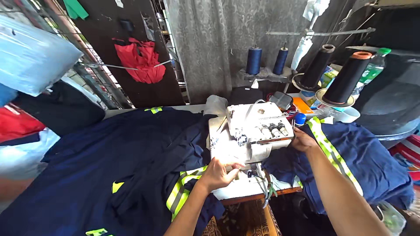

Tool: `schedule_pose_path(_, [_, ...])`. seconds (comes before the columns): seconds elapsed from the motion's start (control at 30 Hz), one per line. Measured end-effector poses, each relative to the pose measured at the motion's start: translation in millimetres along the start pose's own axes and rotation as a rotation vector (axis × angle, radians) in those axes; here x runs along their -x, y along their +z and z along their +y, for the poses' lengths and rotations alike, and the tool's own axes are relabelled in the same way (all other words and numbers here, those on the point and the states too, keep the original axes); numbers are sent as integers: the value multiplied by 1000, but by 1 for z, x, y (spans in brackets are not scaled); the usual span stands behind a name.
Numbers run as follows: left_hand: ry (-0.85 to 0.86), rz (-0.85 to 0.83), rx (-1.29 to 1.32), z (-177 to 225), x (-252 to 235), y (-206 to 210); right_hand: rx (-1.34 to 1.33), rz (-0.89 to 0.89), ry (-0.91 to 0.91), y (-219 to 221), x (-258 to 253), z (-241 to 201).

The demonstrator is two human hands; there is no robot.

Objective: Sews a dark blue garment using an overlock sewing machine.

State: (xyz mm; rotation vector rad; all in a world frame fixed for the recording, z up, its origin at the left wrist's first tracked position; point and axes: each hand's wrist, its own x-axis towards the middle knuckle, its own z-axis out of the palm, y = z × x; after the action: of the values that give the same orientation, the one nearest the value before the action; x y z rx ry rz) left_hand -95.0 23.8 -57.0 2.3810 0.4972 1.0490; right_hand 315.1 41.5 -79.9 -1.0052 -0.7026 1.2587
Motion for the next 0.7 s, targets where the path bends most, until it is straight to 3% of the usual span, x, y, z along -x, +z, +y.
schedule_pose_path(0.1, [21, 33, 1, 6, 5, -6, -2, -32, -33, -5, 1, 5])
schedule_pose_path(0.17, [-5, 168, -84, 10, 12, -13, 22, -14, -49, -5, 4, 7])
schedule_pose_path(0.27, [-169, 397, -280, 11, 14, -33, 114, 127, -4, 7, 6, 7])
schedule_pose_path(0.33, [-295, 460, -414, 10, 8, -51, 231, 193, 56, 13, 5, 7])
schedule_pose_path(0.43, [-367, 317, -516, 4, -1, -67, 367, 287, 84, 19, -1, 10])
schedule_pose_path(0.6, [-543, -109, -562, 8, -23, -66, 328, 209, 58, 7, -3, 13])
schedule_pose_path(0.7, [-696, -167, -548, 15, -37, -63, 325, 200, 41, 8, -1, 14])
